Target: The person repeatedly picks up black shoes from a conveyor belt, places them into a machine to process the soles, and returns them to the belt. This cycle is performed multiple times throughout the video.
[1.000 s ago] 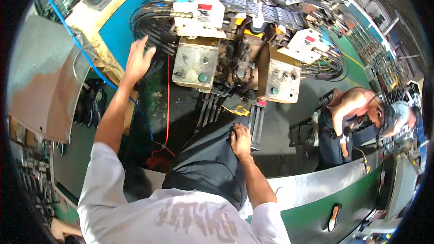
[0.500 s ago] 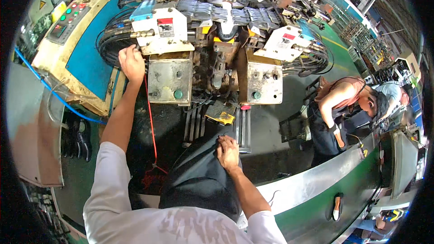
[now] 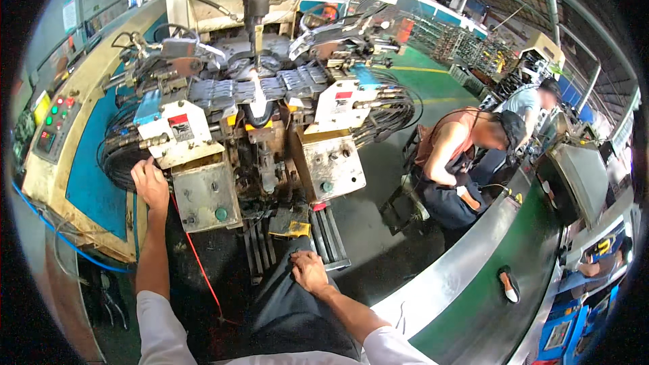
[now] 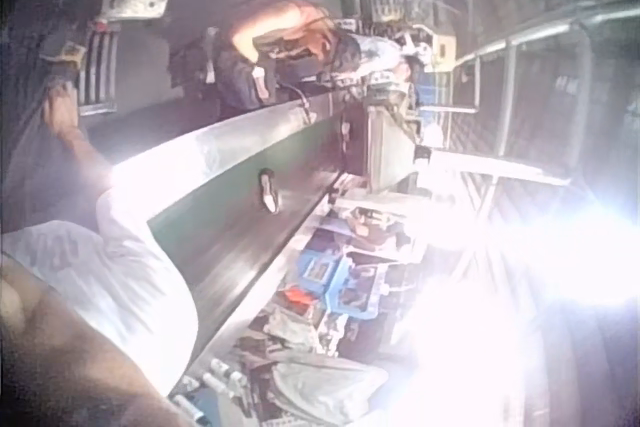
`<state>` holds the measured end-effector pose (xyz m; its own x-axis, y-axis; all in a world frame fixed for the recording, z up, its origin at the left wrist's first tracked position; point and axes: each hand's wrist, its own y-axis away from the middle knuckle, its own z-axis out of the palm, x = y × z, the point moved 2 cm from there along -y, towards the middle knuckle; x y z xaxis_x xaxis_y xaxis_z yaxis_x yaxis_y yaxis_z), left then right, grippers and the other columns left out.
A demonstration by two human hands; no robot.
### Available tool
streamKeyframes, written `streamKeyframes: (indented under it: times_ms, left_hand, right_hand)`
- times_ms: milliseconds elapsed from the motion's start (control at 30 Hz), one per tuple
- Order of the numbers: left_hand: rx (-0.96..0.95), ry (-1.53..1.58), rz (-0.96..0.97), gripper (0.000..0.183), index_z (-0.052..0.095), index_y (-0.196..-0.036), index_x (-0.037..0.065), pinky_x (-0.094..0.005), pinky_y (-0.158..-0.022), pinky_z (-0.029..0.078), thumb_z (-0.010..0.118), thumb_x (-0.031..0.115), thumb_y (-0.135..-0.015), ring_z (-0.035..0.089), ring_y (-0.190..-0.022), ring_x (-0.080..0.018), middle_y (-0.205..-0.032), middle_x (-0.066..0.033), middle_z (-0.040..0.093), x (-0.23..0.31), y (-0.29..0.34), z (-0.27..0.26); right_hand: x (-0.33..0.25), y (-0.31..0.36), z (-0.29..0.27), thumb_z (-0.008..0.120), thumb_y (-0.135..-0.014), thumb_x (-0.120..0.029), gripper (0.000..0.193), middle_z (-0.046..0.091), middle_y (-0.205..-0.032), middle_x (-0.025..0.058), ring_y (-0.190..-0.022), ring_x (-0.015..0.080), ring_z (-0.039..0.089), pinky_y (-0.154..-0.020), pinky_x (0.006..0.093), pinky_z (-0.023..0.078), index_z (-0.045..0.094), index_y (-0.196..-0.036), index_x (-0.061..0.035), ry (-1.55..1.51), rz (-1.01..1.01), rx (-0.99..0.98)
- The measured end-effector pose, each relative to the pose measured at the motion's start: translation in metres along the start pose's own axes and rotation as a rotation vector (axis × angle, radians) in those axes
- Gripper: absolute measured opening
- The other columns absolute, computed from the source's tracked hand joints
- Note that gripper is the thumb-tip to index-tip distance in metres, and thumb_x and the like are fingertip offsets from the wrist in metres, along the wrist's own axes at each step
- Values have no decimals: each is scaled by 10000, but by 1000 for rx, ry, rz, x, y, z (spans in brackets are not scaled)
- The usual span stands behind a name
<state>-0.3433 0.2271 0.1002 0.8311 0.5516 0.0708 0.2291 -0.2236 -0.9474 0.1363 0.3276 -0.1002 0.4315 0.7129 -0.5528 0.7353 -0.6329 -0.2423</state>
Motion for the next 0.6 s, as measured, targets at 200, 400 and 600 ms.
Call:
streamKeyframes:
  times_ms: [200,400,600]
  left_hand:
    - [-62,-7,-58,237,724,-1171,-15,-509,-941,488,643,41,-955,582,-1080,-397,-1155,-188,614,-3,6,-3]
    - [-304,63,-143,279,729,-1191,-21,-497,-1000,465,656,118,-961,570,-1129,-394,-1177,-195,611,-15,0,-11]
    - [-367,124,77,369,661,-1292,-50,-516,-1074,453,657,109,-960,577,-1247,-435,-1299,-229,634,37,-33,-43]
  right_hand:
    - [-6,7,-3,692,-893,-157,286,725,-1312,71,-1333,297,580,-1121,454,446,762,-1147,-47,19,36,21]
    - [-7,10,-4,705,-900,-183,282,729,-1297,71,-1321,301,579,-1106,456,452,761,-1144,-54,65,51,-29]
    - [1,9,-2,717,-892,-184,249,737,-1266,67,-1301,296,587,-1081,464,460,762,-1103,-60,60,27,34]
